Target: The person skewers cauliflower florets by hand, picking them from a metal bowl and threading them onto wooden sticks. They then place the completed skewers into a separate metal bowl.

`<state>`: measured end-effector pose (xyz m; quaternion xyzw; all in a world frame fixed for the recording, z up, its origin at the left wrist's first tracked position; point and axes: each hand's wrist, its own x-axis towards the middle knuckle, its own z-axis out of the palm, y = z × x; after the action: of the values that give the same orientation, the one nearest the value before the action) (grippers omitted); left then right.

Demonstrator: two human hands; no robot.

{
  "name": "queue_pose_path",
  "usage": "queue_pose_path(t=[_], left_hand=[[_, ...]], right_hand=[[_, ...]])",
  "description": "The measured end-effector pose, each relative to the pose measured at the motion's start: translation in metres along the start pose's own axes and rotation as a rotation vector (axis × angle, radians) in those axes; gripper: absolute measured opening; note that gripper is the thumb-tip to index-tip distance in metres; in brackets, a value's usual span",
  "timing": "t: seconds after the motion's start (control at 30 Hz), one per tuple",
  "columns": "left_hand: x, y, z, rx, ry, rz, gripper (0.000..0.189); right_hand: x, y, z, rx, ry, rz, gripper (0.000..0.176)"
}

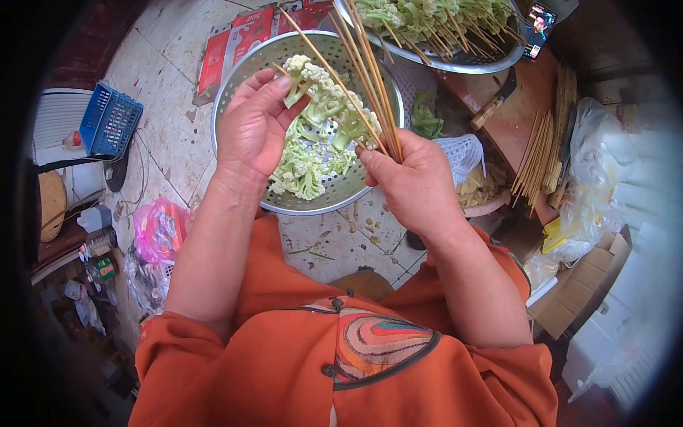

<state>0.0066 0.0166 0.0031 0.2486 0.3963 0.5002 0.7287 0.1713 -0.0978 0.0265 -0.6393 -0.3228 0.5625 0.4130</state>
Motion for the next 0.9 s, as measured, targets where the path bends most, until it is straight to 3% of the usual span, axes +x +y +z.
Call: queue_pose_path(t=[0.23, 0.43, 0.53, 0.6, 0.63, 0.7, 0.8, 0.9], left_hand=[[0.005, -0.003, -0.007, 0.011, -0.013, -0.007, 0.026], [0.017, 0.003, -0.013, 0.289, 0.071, 0.007, 0.03], [0.035, -0.006, -0.026, 0.563, 0.047, 0.002, 0.032], [0.046, -0.025, -0.038, 0.854, -0.099, -0.115, 0.031], [0.048, -0.041, -0.038, 0.849, -0.108, -0.115, 0.031], [0.05, -0.074, -0.038, 1.492, -0.171, -0.045, 0.031], [0.05, -0.101, -0.043, 1.728, -0.204, 0.073, 0.031], [0.048, -0.115, -0.047, 1.78, -0.266, 0.075, 0.029]], right_hand=[[0.001, 0.002, -0.002, -0.008, -0.013, -0.009, 0.011], [0.008, 0.0, -0.021, -0.173, 0.037, 0.017, 0.01], [0.012, 0.003, -0.031, -0.305, 0.123, -0.037, 0.013], [0.015, 0.005, -0.037, -0.425, 0.157, -0.011, 0.016], [0.016, 0.01, -0.042, -0.485, 0.155, -0.008, 0.016], [0.016, 0.012, -0.046, -0.587, 0.14, 0.029, 0.019], [0.016, 0.015, -0.048, -0.787, 0.159, -0.063, 0.022], [0.016, 0.011, -0.048, -0.891, 0.132, -0.013, 0.024]])
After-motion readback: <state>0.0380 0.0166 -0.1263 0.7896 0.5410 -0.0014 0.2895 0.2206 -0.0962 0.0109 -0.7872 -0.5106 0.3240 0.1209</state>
